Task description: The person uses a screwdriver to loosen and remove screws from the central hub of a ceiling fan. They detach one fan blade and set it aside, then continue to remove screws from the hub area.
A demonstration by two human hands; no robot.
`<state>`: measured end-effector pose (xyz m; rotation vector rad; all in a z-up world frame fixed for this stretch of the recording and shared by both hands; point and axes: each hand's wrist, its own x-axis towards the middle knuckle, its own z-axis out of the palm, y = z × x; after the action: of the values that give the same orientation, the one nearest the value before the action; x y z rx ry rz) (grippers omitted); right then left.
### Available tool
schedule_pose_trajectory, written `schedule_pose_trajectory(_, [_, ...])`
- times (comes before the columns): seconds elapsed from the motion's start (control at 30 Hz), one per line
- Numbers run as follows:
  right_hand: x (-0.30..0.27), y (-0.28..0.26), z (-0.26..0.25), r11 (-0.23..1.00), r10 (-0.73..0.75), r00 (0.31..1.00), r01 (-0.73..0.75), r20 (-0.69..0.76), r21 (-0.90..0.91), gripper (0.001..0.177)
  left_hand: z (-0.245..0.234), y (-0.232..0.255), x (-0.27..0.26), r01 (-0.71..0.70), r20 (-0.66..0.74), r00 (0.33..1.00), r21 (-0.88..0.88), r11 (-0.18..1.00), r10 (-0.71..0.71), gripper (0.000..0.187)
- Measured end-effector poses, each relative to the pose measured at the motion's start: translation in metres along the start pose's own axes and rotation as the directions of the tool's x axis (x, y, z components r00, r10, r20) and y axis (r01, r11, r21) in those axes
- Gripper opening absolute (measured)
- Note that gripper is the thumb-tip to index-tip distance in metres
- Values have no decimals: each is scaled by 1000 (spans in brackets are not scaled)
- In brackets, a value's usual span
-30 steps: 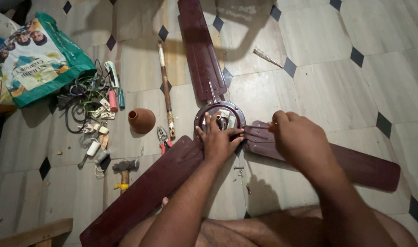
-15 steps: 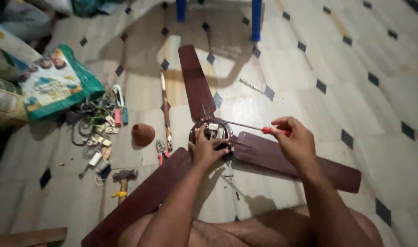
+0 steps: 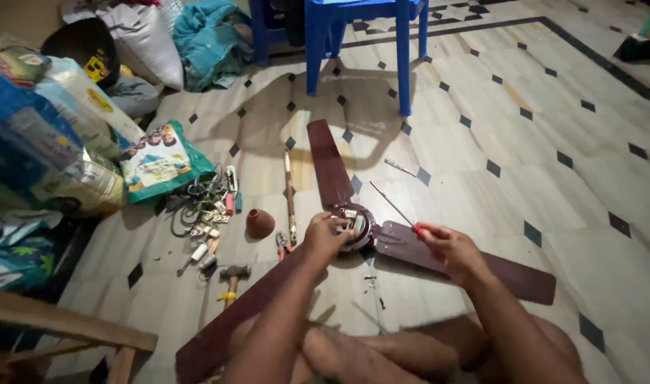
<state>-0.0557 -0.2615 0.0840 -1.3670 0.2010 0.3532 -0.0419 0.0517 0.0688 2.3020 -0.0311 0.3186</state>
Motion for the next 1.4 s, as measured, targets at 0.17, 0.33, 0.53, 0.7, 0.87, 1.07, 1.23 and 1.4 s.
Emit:
schedule_pose_trajectory(0.17, [-3, 54, -4, 977, -30, 995, 48, 90, -207, 32, -3, -3, -18, 131, 268, 956, -30, 991, -118, 44])
schedule_pose_trajectory(0.33, [2, 97, -5, 839, -216, 932, 330, 292, -432, 29, 22, -17, -60, 89, 232, 970, -70, 994, -70, 49])
schedule_pose_trajectory(0.53, [-7, 101, 7, 366, -177, 945, 323, 276, -873, 30, 21, -36, -84, 151, 277, 952, -51, 987, -131, 49])
schedule_pose_trajectory(0.7, [-15, 98, 27, 144, -23, 938, 347, 347, -927, 31, 13, -27, -93, 169, 282, 936, 163, 972, -210, 48])
schedule_pose_trajectory(0.87, [-4, 107, 33, 100, -39, 917, 398, 396, -912, 29, 28, -17, -94, 131, 365, 913, 165, 978, -184, 51])
schedule_pose_trajectory(1.07, [6, 112, 36, 38, -2, 940, 340, 341, -940, 23, 41, -20, -85, 157, 450, 855, 247, 956, -256, 55])
schedule_pose_trajectory(1.23, [9, 111, 39, -9, -9, 928, 374, 374, -928, 20, 45, -22, -77, 143, 457, 851, 271, 952, -258, 55])
schedule_pose_trajectory(1.4, [20, 107, 42, 187, -117, 933, 356, 340, -915, 35, 50, -22, -66, 170, 432, 866, 221, 960, -253, 56])
